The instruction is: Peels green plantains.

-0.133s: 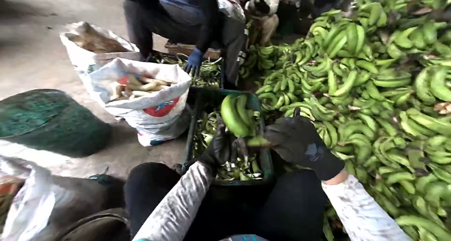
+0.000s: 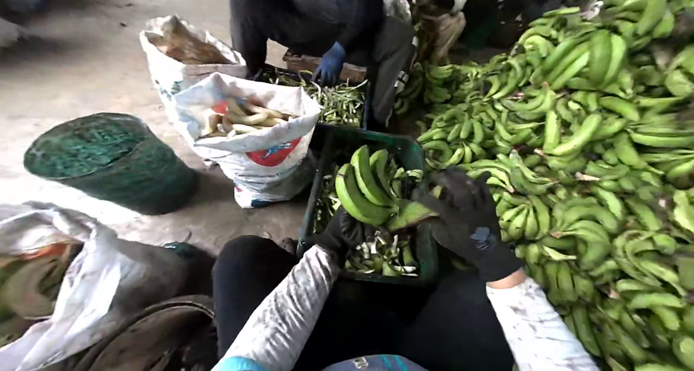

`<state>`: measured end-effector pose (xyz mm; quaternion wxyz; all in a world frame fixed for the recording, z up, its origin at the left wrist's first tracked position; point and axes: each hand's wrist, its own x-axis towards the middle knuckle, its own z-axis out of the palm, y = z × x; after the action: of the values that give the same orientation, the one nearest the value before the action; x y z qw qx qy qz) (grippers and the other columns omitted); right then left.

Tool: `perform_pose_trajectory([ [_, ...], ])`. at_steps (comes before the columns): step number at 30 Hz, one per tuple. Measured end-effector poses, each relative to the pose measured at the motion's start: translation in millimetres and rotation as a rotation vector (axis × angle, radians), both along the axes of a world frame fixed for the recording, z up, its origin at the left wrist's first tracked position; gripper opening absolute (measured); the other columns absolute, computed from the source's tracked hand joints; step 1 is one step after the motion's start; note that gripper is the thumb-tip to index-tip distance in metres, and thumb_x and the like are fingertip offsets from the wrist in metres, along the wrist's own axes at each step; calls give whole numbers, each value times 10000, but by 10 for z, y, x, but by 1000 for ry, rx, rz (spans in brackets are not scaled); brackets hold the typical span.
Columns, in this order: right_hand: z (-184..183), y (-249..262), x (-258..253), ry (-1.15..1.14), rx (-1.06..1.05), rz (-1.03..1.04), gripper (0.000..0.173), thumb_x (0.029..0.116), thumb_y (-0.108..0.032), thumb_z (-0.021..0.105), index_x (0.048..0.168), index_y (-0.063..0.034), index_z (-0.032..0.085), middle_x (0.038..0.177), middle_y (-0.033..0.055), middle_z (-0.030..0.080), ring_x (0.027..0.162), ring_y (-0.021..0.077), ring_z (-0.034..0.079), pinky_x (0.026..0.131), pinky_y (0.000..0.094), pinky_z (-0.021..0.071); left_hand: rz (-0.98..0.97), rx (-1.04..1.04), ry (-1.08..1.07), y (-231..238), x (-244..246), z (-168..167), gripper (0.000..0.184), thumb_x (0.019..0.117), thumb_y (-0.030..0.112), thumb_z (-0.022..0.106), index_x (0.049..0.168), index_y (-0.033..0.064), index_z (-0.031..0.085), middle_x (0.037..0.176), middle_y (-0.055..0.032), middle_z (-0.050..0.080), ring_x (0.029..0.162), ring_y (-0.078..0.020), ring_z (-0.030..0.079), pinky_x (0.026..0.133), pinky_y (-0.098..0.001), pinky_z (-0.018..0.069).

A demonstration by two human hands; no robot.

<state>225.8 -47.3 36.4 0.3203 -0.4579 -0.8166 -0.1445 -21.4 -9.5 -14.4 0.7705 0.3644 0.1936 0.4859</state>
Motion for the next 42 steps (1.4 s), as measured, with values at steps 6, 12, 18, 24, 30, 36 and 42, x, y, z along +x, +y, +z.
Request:
perform_pose_trajectory([
  [6,-426,54,-522,1847,-609,289,425,1011,-342,559,1414,-239,476,1201,34,657,1042,203,668,857,441,595,286,327,665,60,0,-130,126,951,33,542,1023,-24,630,755,46,572,656,50,529,647,-138,487],
  [12,-579,313,-610,2039,-673,20,384,1048,-444,446,1331,-211,562,1085,73,685,899,217,691,689,451,608,50,-168,253,182,330,-261,207,1084,196,415,974,139,581,631,12,549,460,-82,504,420,-231,467],
  [18,-608,217,-411,2203,-719,-38,452,1045,-516,431,1256,-141,570,982,119,686,812,252,703,688,431,616,225,227,882,87,183,-385,544,1109,422,236,1434,77,503,1046,-108,638,843,-174,629,758,-370,554],
  [24,-716,144,-321,2109,-546,-104,425,1030,-507,495,1294,-181,560,1049,74,667,873,209,679,727,418,603,55,785,1126,36,63,-257,655,1055,590,297,1217,73,666,892,-85,684,784,-177,660,740,-427,562],
  [30,-684,61,-289,1903,-472,-176,470,1008,-465,562,1429,-266,498,1201,24,633,1004,171,641,803,406,579,3,727,1098,-105,105,-183,636,1054,601,314,1142,84,675,806,0,621,720,-66,593,692,-304,532],
  [36,-522,-103,-233,2105,-734,-14,394,1042,-508,461,1293,-225,572,1046,18,666,867,151,671,707,355,595,9,851,1167,-73,50,-230,707,1048,627,276,1163,61,684,880,-75,685,793,-149,656,744,-397,562],
  [42,-558,-137,-220,2155,-825,39,372,1026,-500,500,1250,-216,588,1030,18,661,867,149,666,699,348,589,21,1029,1268,7,0,-123,672,1056,587,288,1104,52,693,880,-117,693,792,-234,686,712,-467,568],
])
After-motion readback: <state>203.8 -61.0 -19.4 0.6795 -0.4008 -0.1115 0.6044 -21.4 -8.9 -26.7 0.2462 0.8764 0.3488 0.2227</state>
